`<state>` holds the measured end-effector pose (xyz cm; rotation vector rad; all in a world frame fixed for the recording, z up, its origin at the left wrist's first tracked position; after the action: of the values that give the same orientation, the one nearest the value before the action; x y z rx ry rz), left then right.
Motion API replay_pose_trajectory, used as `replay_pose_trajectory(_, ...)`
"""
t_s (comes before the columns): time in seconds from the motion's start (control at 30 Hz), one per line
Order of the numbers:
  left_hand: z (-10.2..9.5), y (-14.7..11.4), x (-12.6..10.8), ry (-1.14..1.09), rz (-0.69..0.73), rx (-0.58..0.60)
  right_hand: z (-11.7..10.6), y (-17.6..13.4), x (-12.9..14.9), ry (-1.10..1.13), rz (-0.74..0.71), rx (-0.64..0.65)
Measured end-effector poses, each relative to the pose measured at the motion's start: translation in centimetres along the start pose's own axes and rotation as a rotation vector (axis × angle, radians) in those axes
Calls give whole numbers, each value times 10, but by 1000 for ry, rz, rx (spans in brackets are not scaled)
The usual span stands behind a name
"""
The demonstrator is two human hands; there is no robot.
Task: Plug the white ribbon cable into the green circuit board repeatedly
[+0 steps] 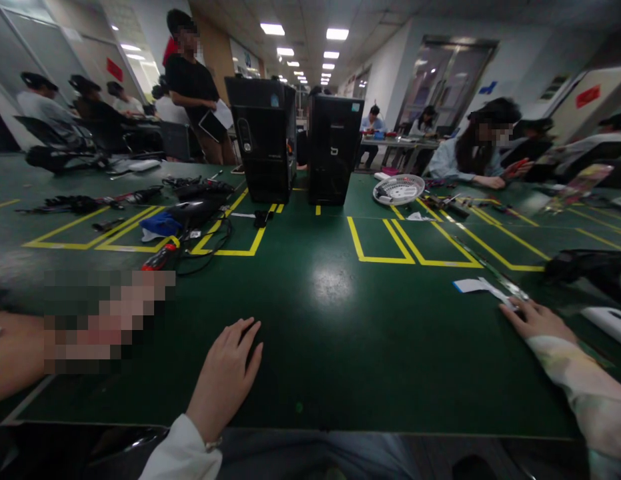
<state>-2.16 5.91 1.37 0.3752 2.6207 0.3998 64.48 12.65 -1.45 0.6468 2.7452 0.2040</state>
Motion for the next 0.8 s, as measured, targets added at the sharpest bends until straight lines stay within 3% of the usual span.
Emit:
replay_pose_trajectory(0.1,1,0,0,2,-4,12,7,-3,-1,46,73,168)
replay_pose_trajectory(0.17,0,0,0,0,0,7,2,-6,2,63,81,194)
replay_pose_trajectory(0.33,0,-1,0,11,15,-4,-9,-14,9,54,69,144)
replay_pose_trajectory(0.53,1,-1,0,32,22,-4,-20,-11,12,-23,-24,-75)
replay_pose_trajectory(0.67,1,-1,-1,29,31,-20,0,-1,5,52,-43,-9)
replay_pose_trajectory(0.8,1,0,-1,23,27,-25,4,1,12,124,-126,-10)
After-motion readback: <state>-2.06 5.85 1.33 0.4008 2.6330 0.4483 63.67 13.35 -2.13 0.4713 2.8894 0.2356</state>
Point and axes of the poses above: each hand's wrist, its own y-axis towards the middle knuckle, its own z-axis out of the palm, x = y × z, the point moved 10 cm from there along y, towards the middle knuckle, and after that the axes turned 14 degrees about -y, right-handed, at the moved point
